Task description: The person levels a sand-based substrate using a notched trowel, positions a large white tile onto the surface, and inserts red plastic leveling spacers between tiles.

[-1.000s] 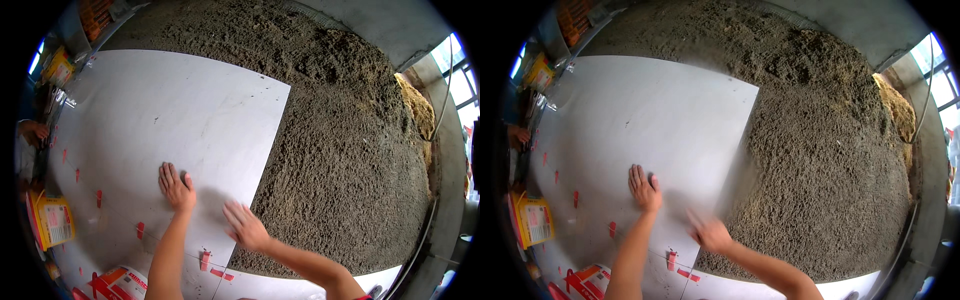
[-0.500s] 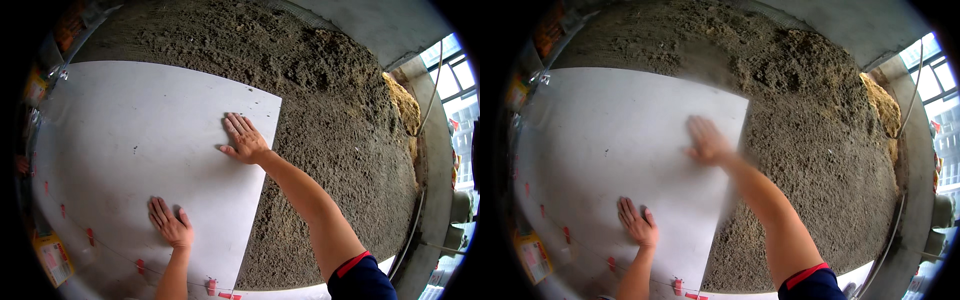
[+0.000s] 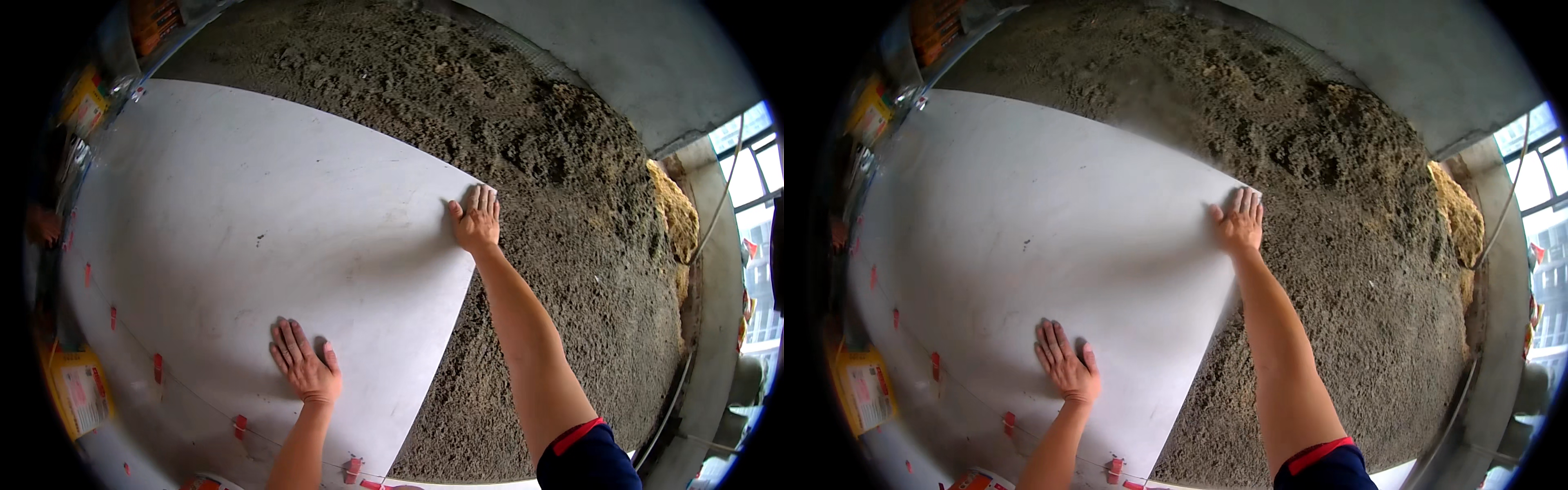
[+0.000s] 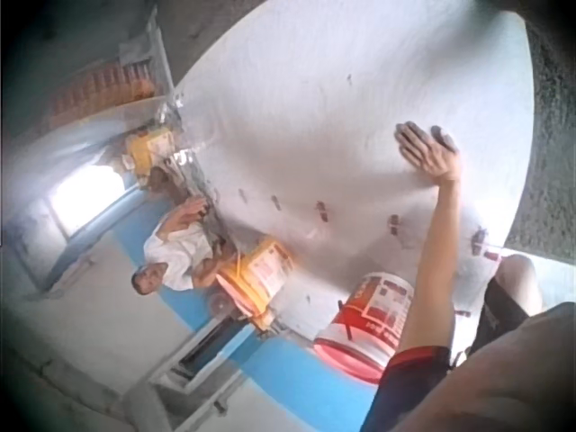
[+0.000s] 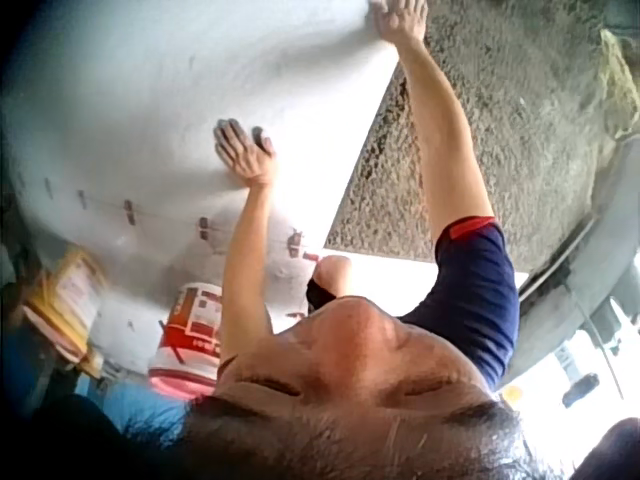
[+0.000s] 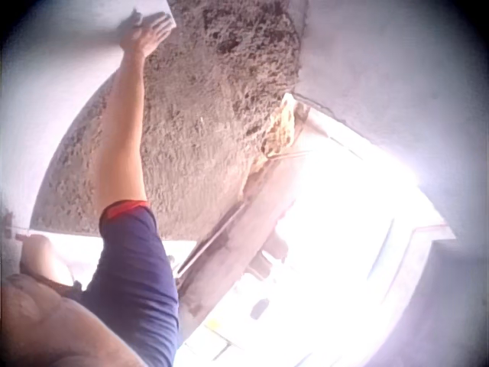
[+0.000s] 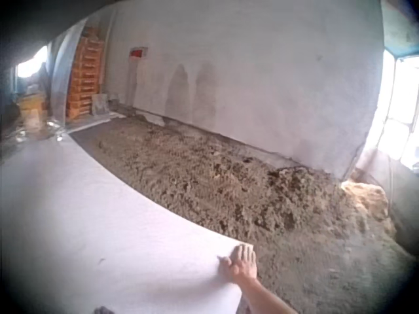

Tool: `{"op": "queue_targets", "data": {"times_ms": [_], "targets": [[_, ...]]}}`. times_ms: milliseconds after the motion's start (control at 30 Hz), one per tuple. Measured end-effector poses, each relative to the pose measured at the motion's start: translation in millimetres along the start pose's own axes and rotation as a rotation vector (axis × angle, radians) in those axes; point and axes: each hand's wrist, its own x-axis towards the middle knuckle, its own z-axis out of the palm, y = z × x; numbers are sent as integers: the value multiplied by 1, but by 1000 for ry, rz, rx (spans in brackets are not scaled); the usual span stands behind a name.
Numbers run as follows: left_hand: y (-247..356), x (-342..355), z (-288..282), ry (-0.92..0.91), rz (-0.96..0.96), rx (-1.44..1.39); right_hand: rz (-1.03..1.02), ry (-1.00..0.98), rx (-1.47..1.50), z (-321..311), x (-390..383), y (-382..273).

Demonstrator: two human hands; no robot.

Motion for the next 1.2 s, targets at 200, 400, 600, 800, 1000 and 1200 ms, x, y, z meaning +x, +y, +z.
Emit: {"op": "queue_targets", "data": {"times_ms": [200,400,600,800,1000,1200], "targets": [[0,-1,6,64,49,-3,98,-147,-209,-28,-16,23],[-4,-2,17,184,102,33,-64,92,-41,-21,-132,51],[-17,1,33,340,154,80,-399,-84,598,-62,-436,49],[-35,6,64,401,166,187,-332,-892,402,-134,-611,157],[-52,19,70,342,117,345,34,-1051,-1,-222,-596,321],[-22,-13,48,226,111,453,205,-988,-102,-215,-684,427]]}}
